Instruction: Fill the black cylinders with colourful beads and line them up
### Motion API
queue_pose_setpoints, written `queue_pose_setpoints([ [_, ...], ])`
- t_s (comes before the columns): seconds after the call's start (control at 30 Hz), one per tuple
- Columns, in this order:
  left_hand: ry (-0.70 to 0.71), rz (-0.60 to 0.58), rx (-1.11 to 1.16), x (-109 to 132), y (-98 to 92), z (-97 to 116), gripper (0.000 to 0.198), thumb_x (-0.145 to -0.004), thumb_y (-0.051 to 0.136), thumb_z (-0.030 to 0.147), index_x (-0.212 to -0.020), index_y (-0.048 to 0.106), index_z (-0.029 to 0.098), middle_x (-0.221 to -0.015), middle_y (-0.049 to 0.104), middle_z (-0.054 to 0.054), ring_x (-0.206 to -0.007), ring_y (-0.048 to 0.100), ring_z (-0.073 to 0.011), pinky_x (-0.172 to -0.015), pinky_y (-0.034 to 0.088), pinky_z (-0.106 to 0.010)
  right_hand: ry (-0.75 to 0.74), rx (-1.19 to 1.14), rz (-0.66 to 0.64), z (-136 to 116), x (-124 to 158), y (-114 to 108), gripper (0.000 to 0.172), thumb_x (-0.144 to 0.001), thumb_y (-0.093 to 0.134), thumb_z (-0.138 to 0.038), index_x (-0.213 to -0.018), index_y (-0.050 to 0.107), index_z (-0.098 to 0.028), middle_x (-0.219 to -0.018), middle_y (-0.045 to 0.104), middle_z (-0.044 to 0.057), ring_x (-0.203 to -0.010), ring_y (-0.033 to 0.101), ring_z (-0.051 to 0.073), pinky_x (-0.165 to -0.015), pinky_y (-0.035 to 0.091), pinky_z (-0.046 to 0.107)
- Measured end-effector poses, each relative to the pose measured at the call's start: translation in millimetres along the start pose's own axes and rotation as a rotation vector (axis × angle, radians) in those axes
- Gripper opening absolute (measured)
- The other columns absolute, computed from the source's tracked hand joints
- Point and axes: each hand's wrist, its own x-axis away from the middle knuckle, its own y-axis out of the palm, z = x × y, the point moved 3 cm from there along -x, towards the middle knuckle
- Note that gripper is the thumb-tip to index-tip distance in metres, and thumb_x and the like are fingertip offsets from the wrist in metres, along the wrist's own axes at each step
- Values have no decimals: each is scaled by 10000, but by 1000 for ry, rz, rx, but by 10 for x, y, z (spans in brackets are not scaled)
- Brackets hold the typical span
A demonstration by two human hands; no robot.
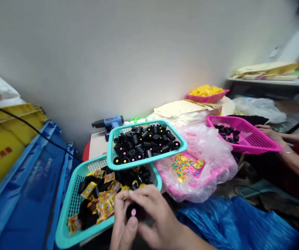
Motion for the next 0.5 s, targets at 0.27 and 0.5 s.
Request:
queue_pose_setpoints([
  [0.27, 25, 269, -531, -1343, -331, 499, 523, -798, 579, 337, -1290, 451, 216, -1518, 257, -137, -1460, 137, -316, -1167, 197, -529, 396, 517, 140, 981, -908, -1298, 622, -807, 622, -440, -1343, 525, -142, -1294, 581, 187, -1225, 494, 331, -1043, 359, 488],
  [0.5, -463, 11, -195, -1504, -414, 208, 158, -805, 631, 245, -910, 597, 132, -791, 679, -125, -807, 718, -313, -704, 600, -430, 840, 247, 242, 1637, -566, -1730, 533, -931, 319, -528, -813, 660, -136, -702, 673, 110, -769, 650, 254, -719, 522, 366],
])
